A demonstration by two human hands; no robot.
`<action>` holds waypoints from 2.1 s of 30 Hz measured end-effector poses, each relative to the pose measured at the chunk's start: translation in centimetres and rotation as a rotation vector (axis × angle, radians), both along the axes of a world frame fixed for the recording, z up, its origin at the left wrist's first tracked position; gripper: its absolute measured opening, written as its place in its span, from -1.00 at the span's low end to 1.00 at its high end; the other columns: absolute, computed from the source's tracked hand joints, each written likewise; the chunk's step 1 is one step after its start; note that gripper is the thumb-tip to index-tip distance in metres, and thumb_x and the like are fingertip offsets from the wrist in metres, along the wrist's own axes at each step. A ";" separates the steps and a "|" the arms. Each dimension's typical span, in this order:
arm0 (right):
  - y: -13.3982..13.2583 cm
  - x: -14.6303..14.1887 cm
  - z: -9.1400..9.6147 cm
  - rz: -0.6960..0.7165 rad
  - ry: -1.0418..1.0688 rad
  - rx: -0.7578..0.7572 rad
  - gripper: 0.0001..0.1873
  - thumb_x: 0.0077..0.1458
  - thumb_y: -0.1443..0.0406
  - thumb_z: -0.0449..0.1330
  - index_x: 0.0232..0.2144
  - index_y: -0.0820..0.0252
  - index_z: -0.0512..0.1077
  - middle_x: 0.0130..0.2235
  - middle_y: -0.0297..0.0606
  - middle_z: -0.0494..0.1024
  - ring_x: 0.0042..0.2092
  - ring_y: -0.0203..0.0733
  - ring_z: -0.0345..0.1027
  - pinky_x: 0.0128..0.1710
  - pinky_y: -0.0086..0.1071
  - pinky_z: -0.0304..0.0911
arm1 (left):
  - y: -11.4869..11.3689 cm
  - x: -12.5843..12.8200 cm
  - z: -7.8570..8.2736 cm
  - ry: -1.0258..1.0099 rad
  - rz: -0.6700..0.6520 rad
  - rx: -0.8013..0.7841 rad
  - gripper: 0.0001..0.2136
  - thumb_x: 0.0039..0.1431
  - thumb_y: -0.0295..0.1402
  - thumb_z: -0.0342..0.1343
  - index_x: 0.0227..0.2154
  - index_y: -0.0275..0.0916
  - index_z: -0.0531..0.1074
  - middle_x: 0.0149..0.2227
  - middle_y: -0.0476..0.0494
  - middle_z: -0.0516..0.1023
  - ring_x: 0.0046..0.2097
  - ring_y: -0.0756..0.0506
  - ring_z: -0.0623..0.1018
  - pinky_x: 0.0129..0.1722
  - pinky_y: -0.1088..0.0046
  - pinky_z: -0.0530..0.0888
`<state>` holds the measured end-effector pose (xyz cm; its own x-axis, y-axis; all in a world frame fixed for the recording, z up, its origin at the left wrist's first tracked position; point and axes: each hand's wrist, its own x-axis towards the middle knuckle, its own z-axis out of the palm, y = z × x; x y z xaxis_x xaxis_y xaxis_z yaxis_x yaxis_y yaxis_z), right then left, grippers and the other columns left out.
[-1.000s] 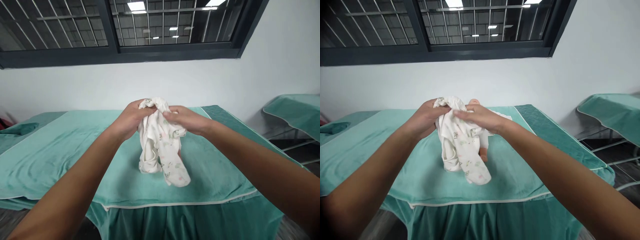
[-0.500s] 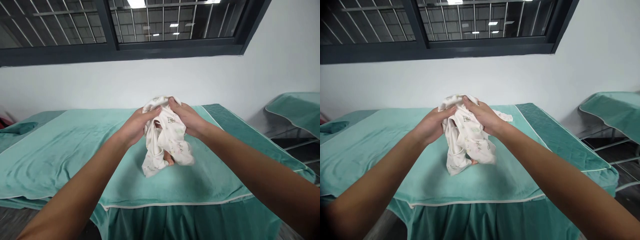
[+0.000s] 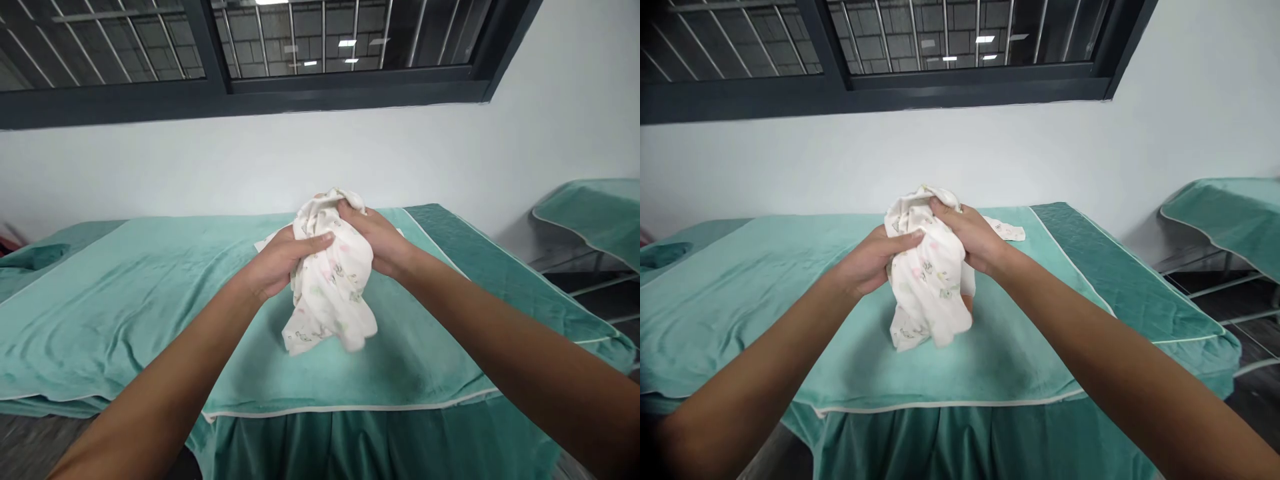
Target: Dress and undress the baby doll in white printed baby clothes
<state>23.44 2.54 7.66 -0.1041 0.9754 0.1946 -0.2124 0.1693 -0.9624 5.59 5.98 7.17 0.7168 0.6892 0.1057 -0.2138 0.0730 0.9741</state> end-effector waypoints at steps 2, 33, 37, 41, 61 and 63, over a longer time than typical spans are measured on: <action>-0.4 0.3 -0.1 0.159 -0.134 -0.040 -0.45 0.01 -0.10 0.36 -0.15 0.21 0.55 -0.25 -0.17 0.65 -0.22 -0.12 0.53 -0.24 -0.31 0.45 | 0.3 0.2 0.0 -0.072 0.091 0.005 -0.57 0.06 -0.19 0.37 -0.02 -0.26 0.54 -0.16 -0.22 0.67 -0.11 -0.25 0.65 -0.10 0.27 0.56; 0.2 1.9 -3.1 0.004 0.163 -0.021 -0.57 0.17 -0.04 0.24 -0.05 0.09 0.49 -0.10 -0.28 0.65 -0.01 -0.13 0.50 0.02 -0.28 0.41 | 1.5 1.5 -3.0 0.089 -0.116 -0.043 -0.56 0.03 -0.16 0.39 -0.06 -0.28 0.55 -0.15 -0.27 0.67 -0.16 -0.23 0.65 -0.21 0.32 0.55; -0.6 3.2 -3.6 0.068 0.110 -0.056 -0.57 0.14 0.03 0.29 -0.04 0.14 0.52 -0.07 -0.23 0.65 -0.02 -0.11 0.51 -0.01 -0.29 0.41 | 1.4 1.5 -3.1 0.079 -0.018 -0.064 -0.55 0.05 -0.16 0.37 -0.05 -0.32 0.54 -0.13 -0.30 0.67 -0.14 -0.22 0.64 -0.18 0.32 0.53; -1.3 5.2 -3.8 0.210 -0.111 -0.230 -0.58 0.01 0.13 0.43 -0.11 0.22 0.59 -0.17 -0.20 0.68 -0.15 -0.14 0.54 -0.15 -0.36 0.42 | 1.1 2.0 -3.7 0.174 -0.023 -0.110 -0.53 0.03 -0.15 0.38 -0.05 -0.32 0.53 -0.10 -0.33 0.66 -0.12 -0.23 0.63 -0.17 0.29 0.53; -8.8 2.0 -16.2 -0.273 -0.177 -0.287 -0.44 0.10 -0.10 0.26 -0.01 0.14 0.47 0.00 -0.12 0.60 0.12 0.11 0.40 0.09 -0.10 0.30 | -2.4 5.9 -7.7 1.003 -0.157 0.606 -0.78 0.20 -0.35 0.03 -0.17 -0.30 0.49 0.02 -0.44 0.57 0.03 -0.35 0.56 -0.10 0.25 0.41; -9.0 1.8 -16.4 -0.307 -0.163 -0.256 -0.47 0.14 -0.09 0.22 0.00 0.12 0.44 0.02 -0.14 0.58 0.12 0.07 0.39 0.12 -0.13 0.27 | -2.3 5.7 -7.6 0.941 -0.143 0.508 -0.77 0.20 -0.34 0.05 -0.15 -0.28 0.49 0.02 -0.37 0.59 0.01 -0.33 0.57 -0.10 0.26 0.43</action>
